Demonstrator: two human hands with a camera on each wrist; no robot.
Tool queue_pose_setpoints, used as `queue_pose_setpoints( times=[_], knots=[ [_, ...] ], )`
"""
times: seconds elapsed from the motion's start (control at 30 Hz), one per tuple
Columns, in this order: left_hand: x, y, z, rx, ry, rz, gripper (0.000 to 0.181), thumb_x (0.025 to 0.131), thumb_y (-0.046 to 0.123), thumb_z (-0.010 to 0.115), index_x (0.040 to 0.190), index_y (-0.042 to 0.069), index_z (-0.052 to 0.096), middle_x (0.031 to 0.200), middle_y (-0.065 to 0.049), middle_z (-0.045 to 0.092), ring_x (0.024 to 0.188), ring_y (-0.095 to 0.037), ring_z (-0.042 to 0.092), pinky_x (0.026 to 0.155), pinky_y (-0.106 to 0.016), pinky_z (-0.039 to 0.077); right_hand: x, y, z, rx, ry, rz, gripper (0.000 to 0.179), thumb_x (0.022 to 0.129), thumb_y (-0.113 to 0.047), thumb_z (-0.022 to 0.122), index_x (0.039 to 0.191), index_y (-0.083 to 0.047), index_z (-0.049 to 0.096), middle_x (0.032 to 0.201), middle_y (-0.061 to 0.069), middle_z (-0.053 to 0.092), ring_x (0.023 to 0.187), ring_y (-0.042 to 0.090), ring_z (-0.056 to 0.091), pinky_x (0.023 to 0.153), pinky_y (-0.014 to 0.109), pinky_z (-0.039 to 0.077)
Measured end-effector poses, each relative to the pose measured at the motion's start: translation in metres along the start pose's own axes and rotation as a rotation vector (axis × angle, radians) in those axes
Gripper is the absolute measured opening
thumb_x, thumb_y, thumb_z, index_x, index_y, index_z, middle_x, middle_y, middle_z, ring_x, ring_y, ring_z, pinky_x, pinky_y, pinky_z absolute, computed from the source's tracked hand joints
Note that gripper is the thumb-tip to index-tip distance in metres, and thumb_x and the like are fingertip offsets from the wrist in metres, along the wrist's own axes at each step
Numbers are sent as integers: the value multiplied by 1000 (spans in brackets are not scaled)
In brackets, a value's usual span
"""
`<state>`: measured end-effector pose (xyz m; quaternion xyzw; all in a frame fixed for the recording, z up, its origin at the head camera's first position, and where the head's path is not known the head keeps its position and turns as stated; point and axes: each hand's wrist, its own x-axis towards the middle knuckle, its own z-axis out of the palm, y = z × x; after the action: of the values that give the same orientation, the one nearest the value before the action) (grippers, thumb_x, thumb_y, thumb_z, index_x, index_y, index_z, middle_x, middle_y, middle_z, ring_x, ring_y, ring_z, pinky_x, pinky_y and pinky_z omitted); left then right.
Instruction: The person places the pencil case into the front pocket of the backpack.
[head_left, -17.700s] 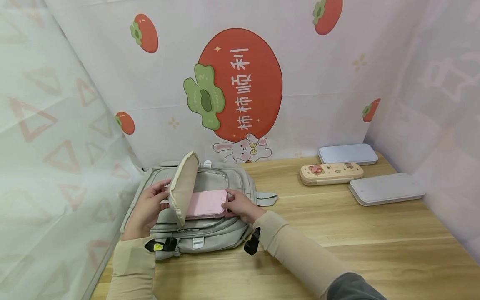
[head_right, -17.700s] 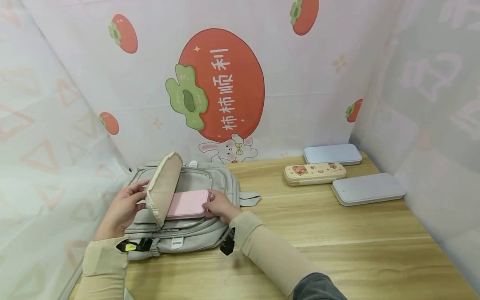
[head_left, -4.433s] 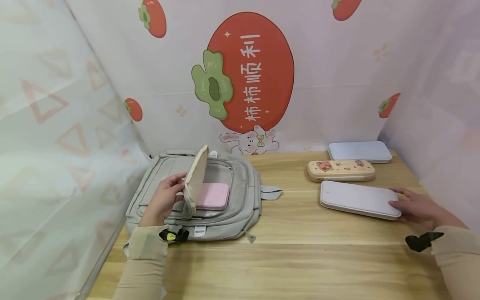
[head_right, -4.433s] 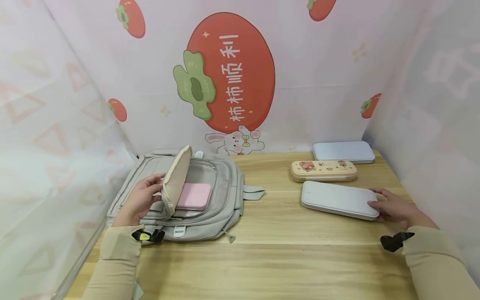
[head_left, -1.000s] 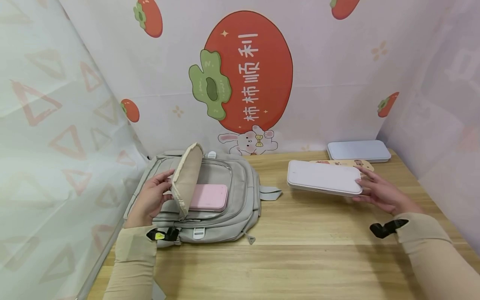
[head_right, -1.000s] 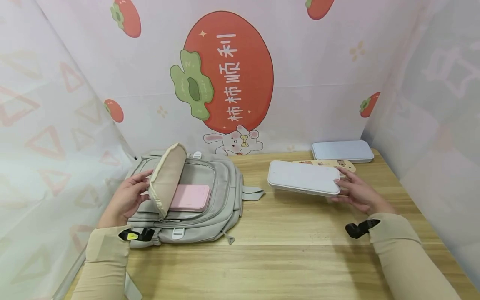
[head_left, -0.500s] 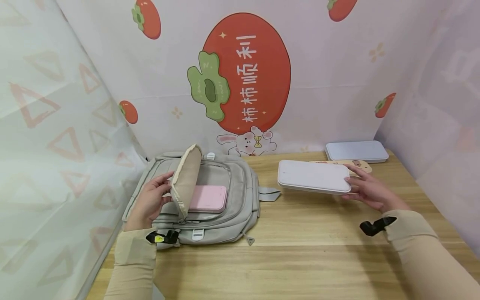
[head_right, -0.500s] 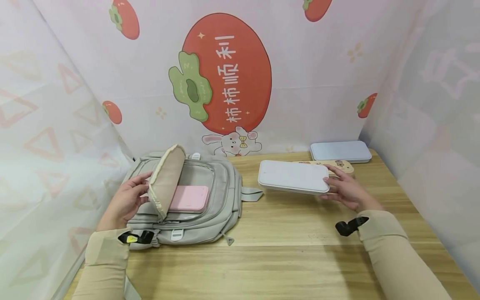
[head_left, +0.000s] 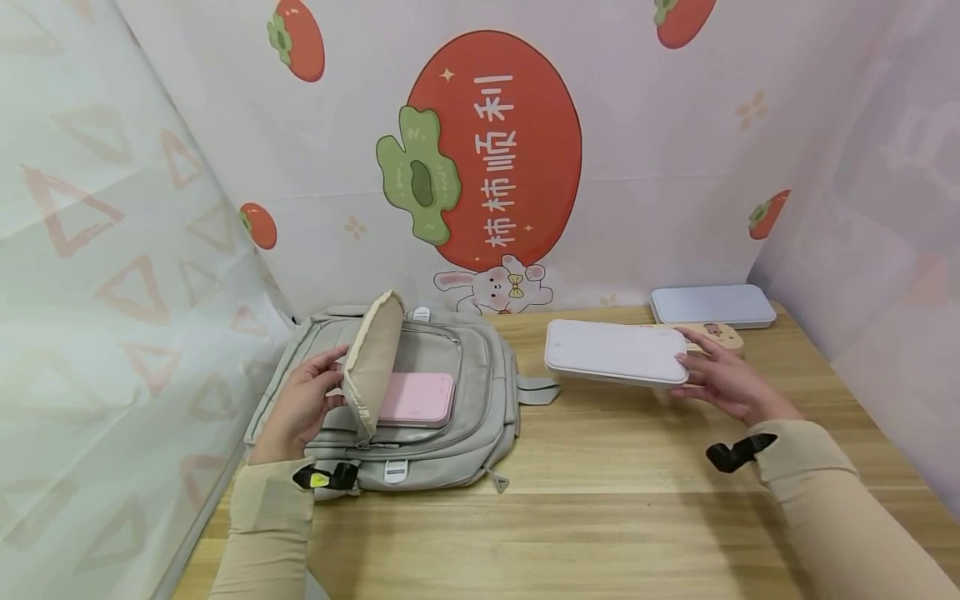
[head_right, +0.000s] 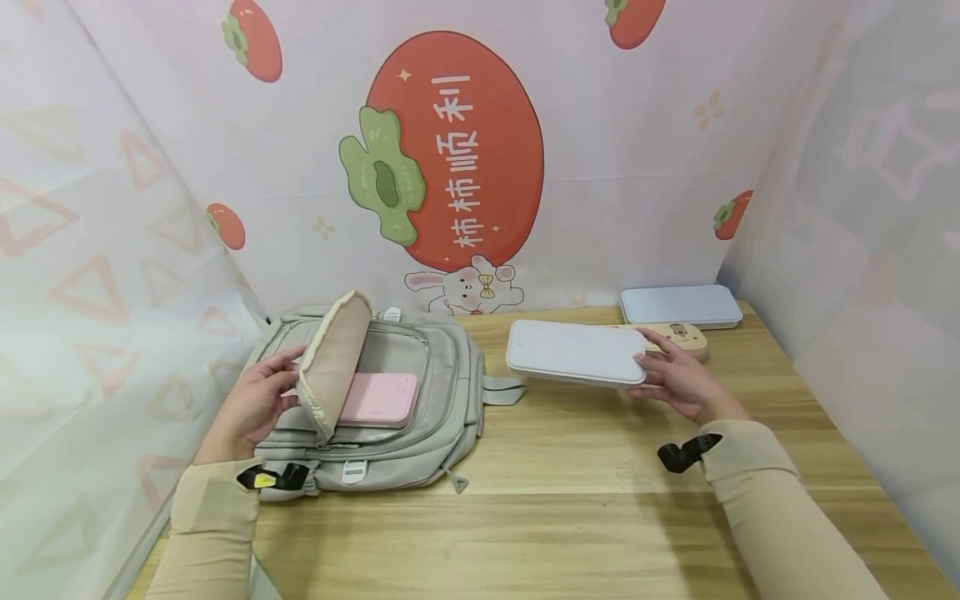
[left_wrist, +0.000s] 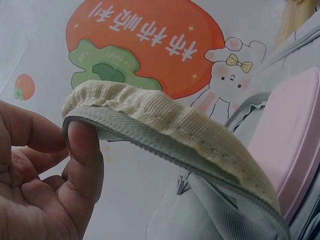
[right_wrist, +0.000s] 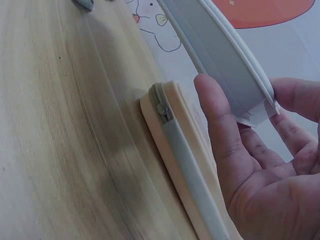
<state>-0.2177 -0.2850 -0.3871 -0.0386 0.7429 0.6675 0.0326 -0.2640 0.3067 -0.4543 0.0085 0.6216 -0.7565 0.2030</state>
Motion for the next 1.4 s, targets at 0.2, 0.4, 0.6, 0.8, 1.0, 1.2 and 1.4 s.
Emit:
queue_pose_setpoints(
  times=[0.2,0.4,0.6,0.8,1.0,1.2,1.4],
  knots=[
    [-1,1,0,8,-2,7,51,108,-1,38,157,-10,28,100,1,55,83,-6,57,67,-24,55,4,-2,8,0,2,-8,66,109,-10,53,163,-28,21,117,0,53,94,14,69,81,37,60],
    [-2,2,1,12,5,-4,50,109,-1,38,157,-9,29,101,1,54,83,-6,56,67,-24,54,9,-4,16,-41,8,-6,75,109,-11,52,168,-19,5,117,0,54,95,13,68,82,36,60],
    [-2,3,2,21,9,-10,51,109,-1,38,158,-8,29,101,1,54,84,-6,56,67,-24,54,13,-5,23,-55,5,-5,77,110,-12,50,167,-16,-1,119,2,52,95,13,67,84,37,60],
    [-2,3,3,26,3,-12,51,108,-1,38,158,-9,28,101,1,54,83,-6,56,67,-23,54,17,-6,32,-31,5,-12,76,110,-10,49,168,-16,0,128,10,44,94,12,67,84,38,59],
    [-2,2,2,24,-4,-6,51,108,-2,39,158,-9,28,101,1,54,83,-6,56,66,-23,54,22,-9,43,-28,16,-19,74,111,-11,47,167,-16,0,140,16,34,94,11,68,85,39,59],
    [-2,1,2,19,-3,-7,52,108,-1,39,158,-9,28,101,1,54,83,-6,56,67,-23,54,27,-10,52,-14,22,-19,71,111,-10,46,168,-18,5,134,12,36,91,12,68,83,38,60],
    [-1,1,2,16,-4,0,52,108,-2,39,158,-9,29,101,1,55,83,-6,57,67,-23,55,32,-10,59,-25,16,-30,68,110,-9,46,168,-16,9,132,13,33,90,14,67,83,38,60]
  ],
)
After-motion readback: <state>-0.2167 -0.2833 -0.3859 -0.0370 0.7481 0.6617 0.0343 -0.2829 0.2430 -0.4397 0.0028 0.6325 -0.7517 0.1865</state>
